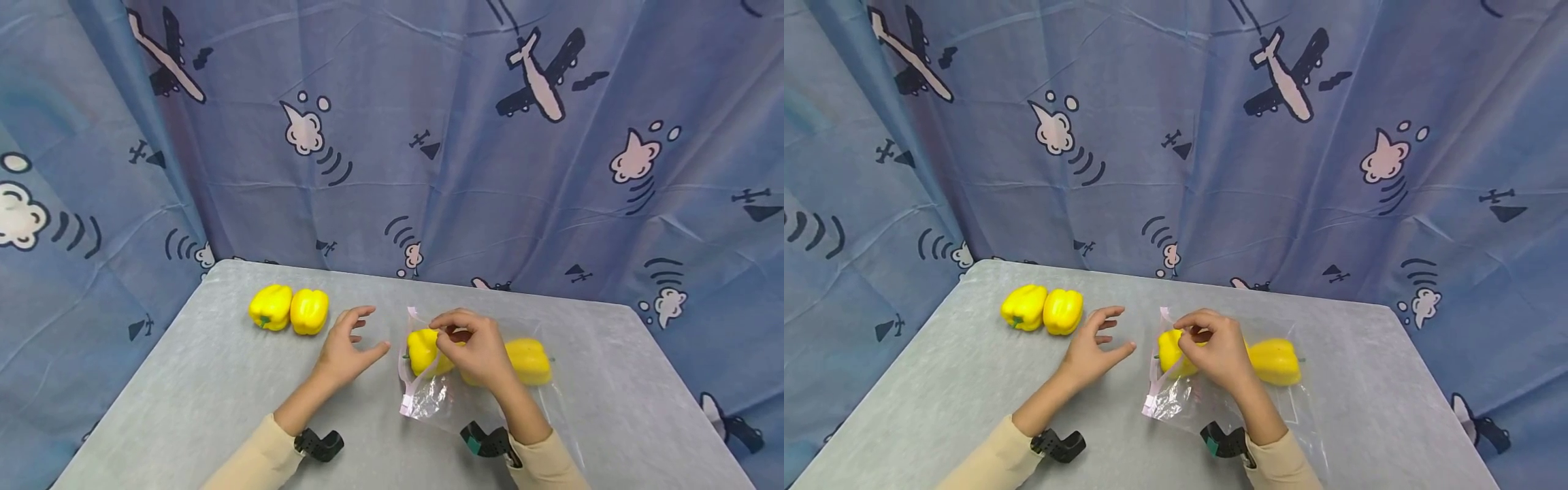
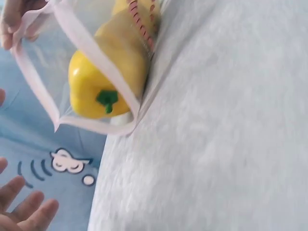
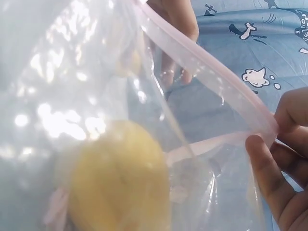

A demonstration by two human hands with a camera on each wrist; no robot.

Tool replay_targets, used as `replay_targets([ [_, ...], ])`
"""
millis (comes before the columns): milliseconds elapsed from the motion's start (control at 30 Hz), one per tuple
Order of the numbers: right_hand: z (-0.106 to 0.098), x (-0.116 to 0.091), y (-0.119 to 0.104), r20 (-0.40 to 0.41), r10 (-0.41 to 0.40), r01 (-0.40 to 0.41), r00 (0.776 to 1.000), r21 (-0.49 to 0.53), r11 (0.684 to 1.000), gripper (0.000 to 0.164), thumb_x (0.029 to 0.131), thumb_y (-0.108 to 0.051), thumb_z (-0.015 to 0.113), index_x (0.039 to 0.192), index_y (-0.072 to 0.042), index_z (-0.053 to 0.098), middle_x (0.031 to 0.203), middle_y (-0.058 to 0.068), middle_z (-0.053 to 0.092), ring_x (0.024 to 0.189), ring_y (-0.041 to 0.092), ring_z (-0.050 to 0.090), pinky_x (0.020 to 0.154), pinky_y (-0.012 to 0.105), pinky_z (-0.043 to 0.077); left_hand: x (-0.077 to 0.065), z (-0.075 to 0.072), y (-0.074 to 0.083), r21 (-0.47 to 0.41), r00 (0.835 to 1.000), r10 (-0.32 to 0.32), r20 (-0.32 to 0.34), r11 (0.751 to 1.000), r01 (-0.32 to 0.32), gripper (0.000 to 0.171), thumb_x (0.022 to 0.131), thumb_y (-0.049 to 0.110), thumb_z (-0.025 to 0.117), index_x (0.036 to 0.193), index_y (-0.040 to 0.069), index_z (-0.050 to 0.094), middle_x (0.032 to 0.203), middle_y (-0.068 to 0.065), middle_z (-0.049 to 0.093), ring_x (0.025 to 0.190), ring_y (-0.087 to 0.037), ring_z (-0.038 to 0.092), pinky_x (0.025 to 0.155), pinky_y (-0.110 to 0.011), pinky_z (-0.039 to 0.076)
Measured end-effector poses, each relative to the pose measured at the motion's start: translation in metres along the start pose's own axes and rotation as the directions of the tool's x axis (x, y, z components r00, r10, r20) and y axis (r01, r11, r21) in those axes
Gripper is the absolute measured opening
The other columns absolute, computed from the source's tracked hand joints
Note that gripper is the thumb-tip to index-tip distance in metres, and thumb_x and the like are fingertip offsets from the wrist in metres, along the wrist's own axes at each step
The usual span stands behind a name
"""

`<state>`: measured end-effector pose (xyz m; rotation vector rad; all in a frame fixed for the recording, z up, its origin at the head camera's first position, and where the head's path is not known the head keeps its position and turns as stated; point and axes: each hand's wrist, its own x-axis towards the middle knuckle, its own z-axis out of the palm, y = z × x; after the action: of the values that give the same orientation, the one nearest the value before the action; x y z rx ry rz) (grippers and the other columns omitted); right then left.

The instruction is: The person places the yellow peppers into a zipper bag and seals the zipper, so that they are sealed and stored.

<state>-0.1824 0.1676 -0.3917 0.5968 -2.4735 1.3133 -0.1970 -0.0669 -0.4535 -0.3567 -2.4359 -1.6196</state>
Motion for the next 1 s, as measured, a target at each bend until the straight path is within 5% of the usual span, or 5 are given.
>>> replay_targets([
  [367, 0.0, 0.001, -0.001, 0.015, 0.009, -0.009, 1.0, 0.014, 1.0, 0.014, 0.08, 0.001, 0.066, 0.088, -0.007, 0.075, 0.089, 0.002, 0.072, 0.075, 0.007, 0.061, 0.067, 0.023, 0.057, -0.001, -0.033, -0.006, 0.096, 0.995, -0.008, -0.099, 0.995, 0.017, 0.062, 0.075, 0.025, 0.08, 0.131, 0.018, 0.054, 0.131, -0.007, 0.052, 0.119, -0.029, 0.054, 0.091, -0.046, 0.052],
  [1000, -0.001, -0.001, 0.001, 0.025, 0.009, -0.009, 1.0, -0.003, 1.0, 0.013, 0.081, -0.001, 0.066, 0.089, -0.007, 0.075, 0.09, 0.001, 0.072, 0.076, 0.008, 0.061, 0.068, 0.022, 0.056, -0.002, -0.079, -0.021, 0.119, 0.967, 0.028, -0.252, 0.993, 0.002, 0.058, 0.075, 0.019, 0.08, 0.128, 0.009, 0.057, 0.126, -0.013, 0.054, 0.115, -0.031, 0.055, 0.088, -0.048, 0.053],
])
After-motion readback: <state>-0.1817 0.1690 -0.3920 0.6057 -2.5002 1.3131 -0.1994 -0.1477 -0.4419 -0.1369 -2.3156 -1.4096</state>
